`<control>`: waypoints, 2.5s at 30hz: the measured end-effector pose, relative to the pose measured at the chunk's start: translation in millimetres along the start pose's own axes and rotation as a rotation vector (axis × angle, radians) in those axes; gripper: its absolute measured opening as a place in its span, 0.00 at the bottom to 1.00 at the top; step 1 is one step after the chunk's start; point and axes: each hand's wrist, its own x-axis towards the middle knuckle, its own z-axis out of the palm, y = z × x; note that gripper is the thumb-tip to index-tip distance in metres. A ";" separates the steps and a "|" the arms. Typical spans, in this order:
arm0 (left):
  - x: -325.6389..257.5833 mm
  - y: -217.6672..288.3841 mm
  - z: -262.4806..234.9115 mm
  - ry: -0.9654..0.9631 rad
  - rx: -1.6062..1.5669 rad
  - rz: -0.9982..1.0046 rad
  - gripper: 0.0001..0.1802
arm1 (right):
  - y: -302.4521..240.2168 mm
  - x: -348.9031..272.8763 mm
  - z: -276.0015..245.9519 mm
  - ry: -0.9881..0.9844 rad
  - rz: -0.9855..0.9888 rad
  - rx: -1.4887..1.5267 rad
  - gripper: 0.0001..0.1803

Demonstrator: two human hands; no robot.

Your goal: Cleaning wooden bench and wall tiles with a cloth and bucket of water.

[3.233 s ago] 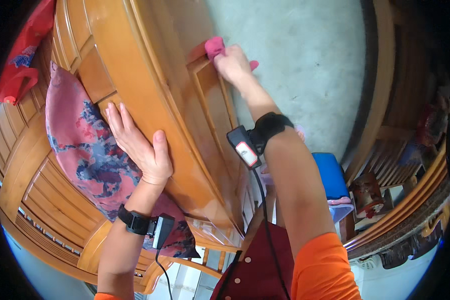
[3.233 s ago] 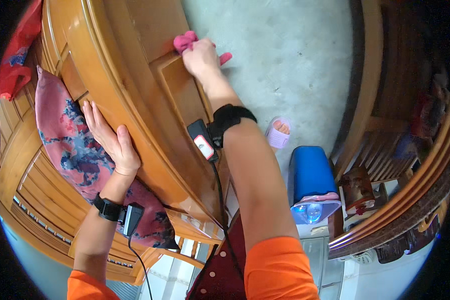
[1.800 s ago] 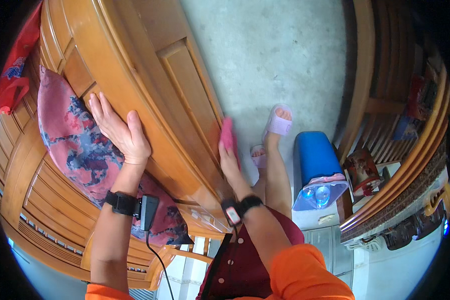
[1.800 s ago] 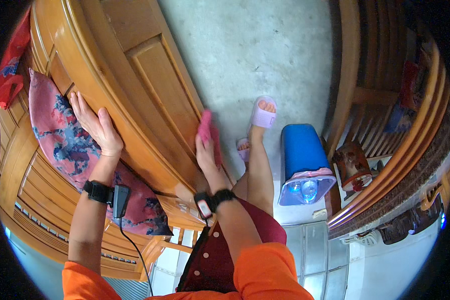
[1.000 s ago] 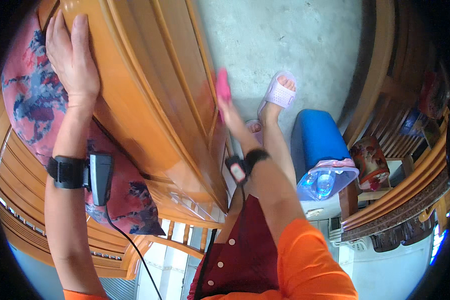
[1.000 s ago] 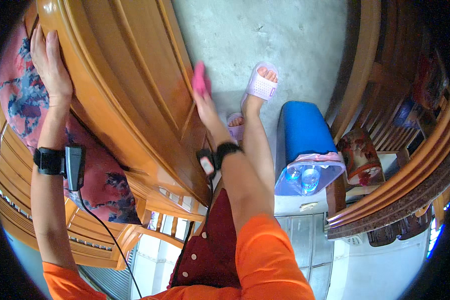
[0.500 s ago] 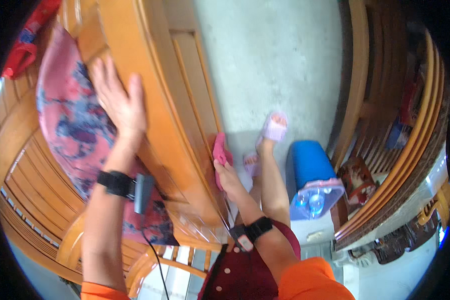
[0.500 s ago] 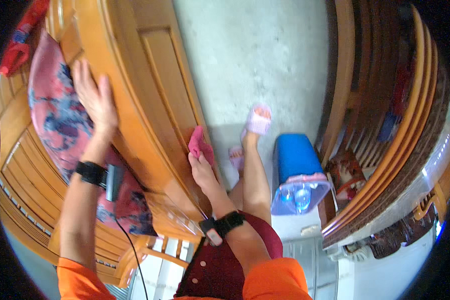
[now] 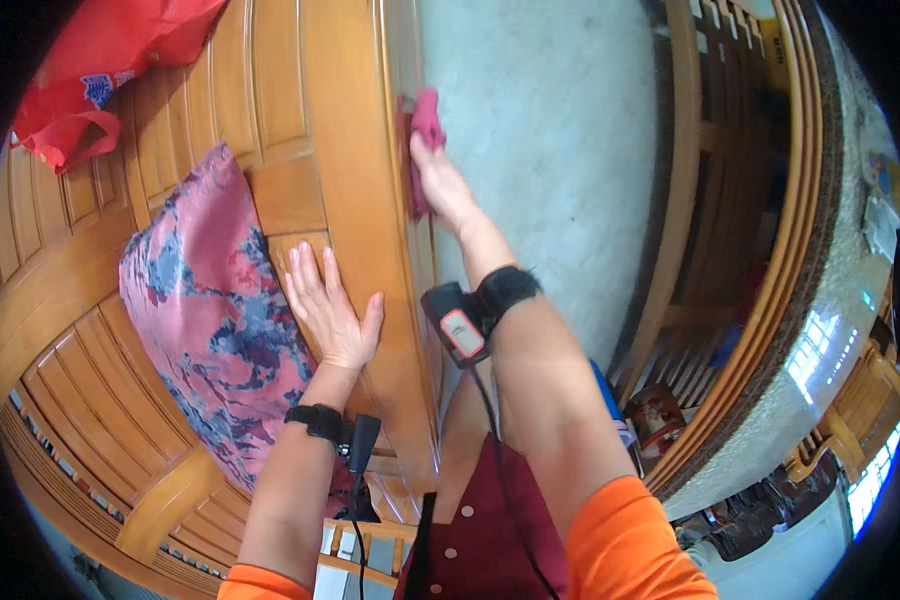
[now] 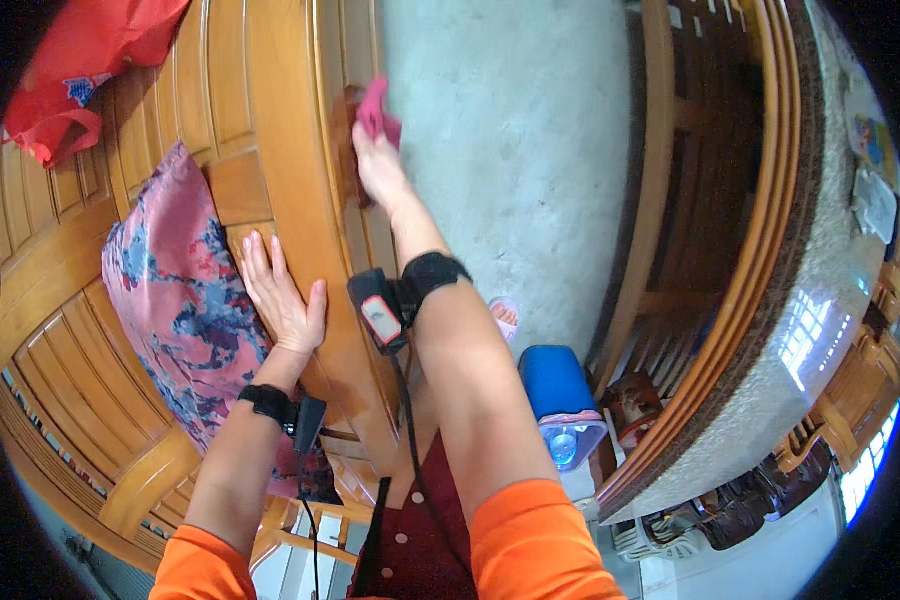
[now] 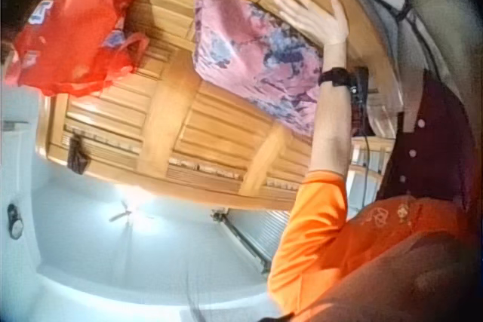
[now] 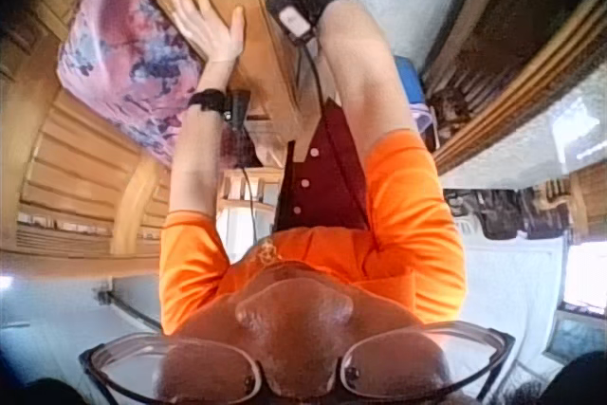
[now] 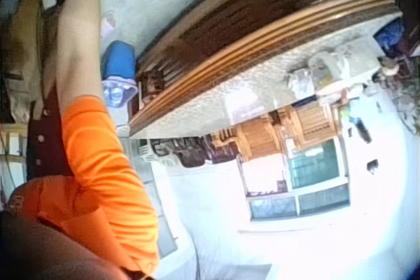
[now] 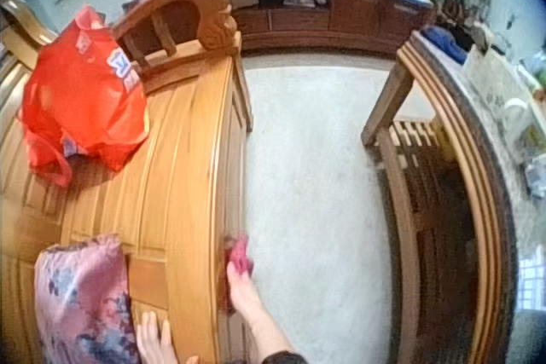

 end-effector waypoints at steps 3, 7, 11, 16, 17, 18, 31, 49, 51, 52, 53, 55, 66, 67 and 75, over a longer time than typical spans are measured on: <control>-12.4 -22.9 -8.8 -0.068 0.041 -0.031 0.44 | 15.7 -57.8 23.6 -0.048 0.278 -0.174 0.40; -17.1 -33.0 -11.8 -0.134 0.042 -0.074 0.46 | -44.9 -102.8 33.9 -0.151 0.520 0.051 0.36; -11.8 -28.4 -2.9 -0.121 -0.012 -0.062 0.44 | -31.1 -26.9 27.3 0.065 0.088 -0.094 0.30; -1.4 -6.6 6.0 -0.153 -0.106 -0.078 0.44 | 33.5 106.5 -29.1 0.209 0.174 -0.011 0.30; -6.9 -18.1 -6.3 -0.235 -0.115 -0.093 0.44 | 31.8 106.0 -12.4 0.198 0.187 0.024 0.30; -7.1 -28.5 -22.2 -0.312 -0.118 -0.114 0.44 | 17.3 93.9 6.5 0.141 0.285 -0.054 0.33; 481.9 -58.6 -58.8 0.205 -0.187 0.082 0.27 | -161.0 123.7 24.1 0.028 0.105 0.267 0.27; 508.6 -58.2 -16.7 0.101 0.035 -0.120 0.36 | -141.4 314.0 -10.0 0.261 0.095 -0.064 0.20; 512.8 -50.2 -16.7 0.128 0.072 -0.106 0.32 | -117.2 275.6 -15.4 0.233 -0.050 -0.065 0.20; 513.3 -51.7 -18.8 0.126 0.082 -0.101 0.32 | -105.5 248.3 -10.2 0.297 -0.030 -0.104 0.18; 512.4 -53.1 -17.6 0.127 0.073 -0.099 0.32 | -95.5 217.0 -11.7 0.252 0.133 -0.119 0.18; 514.4 -47.8 -15.0 0.131 0.056 -0.089 0.32 | -49.0 155.5 -17.8 0.298 0.273 -0.202 0.19; 515.7 -49.9 -21.5 0.100 0.046 -0.100 0.33 | -138.6 296.7 -15.0 0.392 0.031 -0.118 0.17; 515.3 -51.5 -20.6 0.099 0.048 -0.100 0.33 | -171.1 320.8 -17.9 0.329 0.051 -0.094 0.18; 513.8 -44.5 -17.2 0.090 0.035 -0.116 0.34 | -208.1 307.1 -1.8 0.130 -0.260 -0.064 0.23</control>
